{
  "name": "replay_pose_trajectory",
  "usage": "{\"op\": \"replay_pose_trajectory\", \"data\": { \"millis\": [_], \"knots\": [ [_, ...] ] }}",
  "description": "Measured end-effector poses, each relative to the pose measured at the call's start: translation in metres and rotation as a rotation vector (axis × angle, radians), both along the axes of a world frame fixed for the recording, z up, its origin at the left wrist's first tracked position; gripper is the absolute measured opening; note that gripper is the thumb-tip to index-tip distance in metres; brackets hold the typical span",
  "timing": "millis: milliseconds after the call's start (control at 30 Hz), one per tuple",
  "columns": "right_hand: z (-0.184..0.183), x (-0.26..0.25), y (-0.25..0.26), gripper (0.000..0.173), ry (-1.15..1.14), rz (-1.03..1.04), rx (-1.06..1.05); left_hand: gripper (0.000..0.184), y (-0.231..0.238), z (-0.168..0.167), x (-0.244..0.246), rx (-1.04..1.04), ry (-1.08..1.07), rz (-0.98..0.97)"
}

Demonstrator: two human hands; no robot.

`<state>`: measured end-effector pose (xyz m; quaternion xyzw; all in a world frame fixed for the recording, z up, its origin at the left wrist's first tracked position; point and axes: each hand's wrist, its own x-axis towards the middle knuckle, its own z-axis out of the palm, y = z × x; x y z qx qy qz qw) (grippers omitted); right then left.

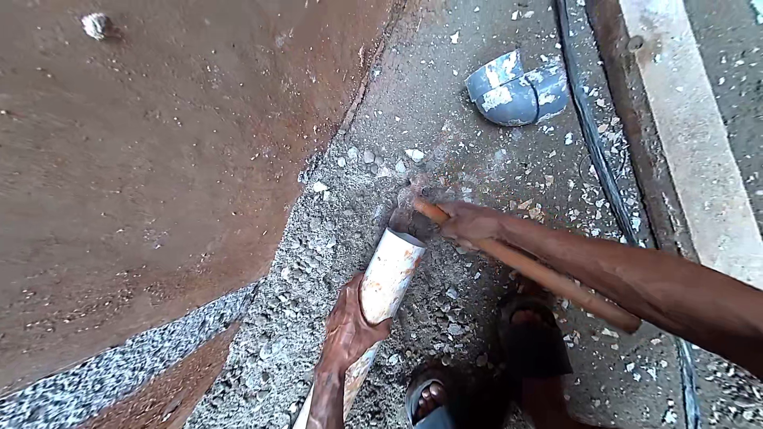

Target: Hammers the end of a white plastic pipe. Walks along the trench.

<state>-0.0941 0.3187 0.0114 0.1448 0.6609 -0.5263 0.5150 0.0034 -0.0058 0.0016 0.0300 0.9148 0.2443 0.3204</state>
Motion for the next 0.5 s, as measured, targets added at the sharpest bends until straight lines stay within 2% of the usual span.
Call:
{"op": "replay_pose_trajectory", "data": {
  "millis": [67, 200, 367, 433, 500],
  "knots": [
    [-0.005, 0.003, 0.009, 0.014, 0.018, -0.063, -0.079, 0.116, -0.002, 0.0, 0.0, -0.001, 0.008, 0.012],
    [0.009, 0.006, 0.026, 0.026, 0.178, -0.26, -0.056, 0.116, -0.005, 0.005, -0.003, -0.026, -0.021, 0.017],
    [0.026, 0.013, 0.056, 0.027, 0.305, -0.601, -0.052, 0.115, -0.003, 0.003, -0.002, -0.012, -0.01, 0.006],
    [0.028, 0.023, 0.064, 0.03, 0.3, -0.592, -0.027, 0.114, -0.005, 0.002, -0.002, -0.003, 0.001, 0.002],
    [0.032, 0.038, 0.058, 0.03, 0.215, -0.432, 0.005, 0.115, -0.007, 0.002, -0.003, -0.007, 0.002, -0.007]
  ]
}}
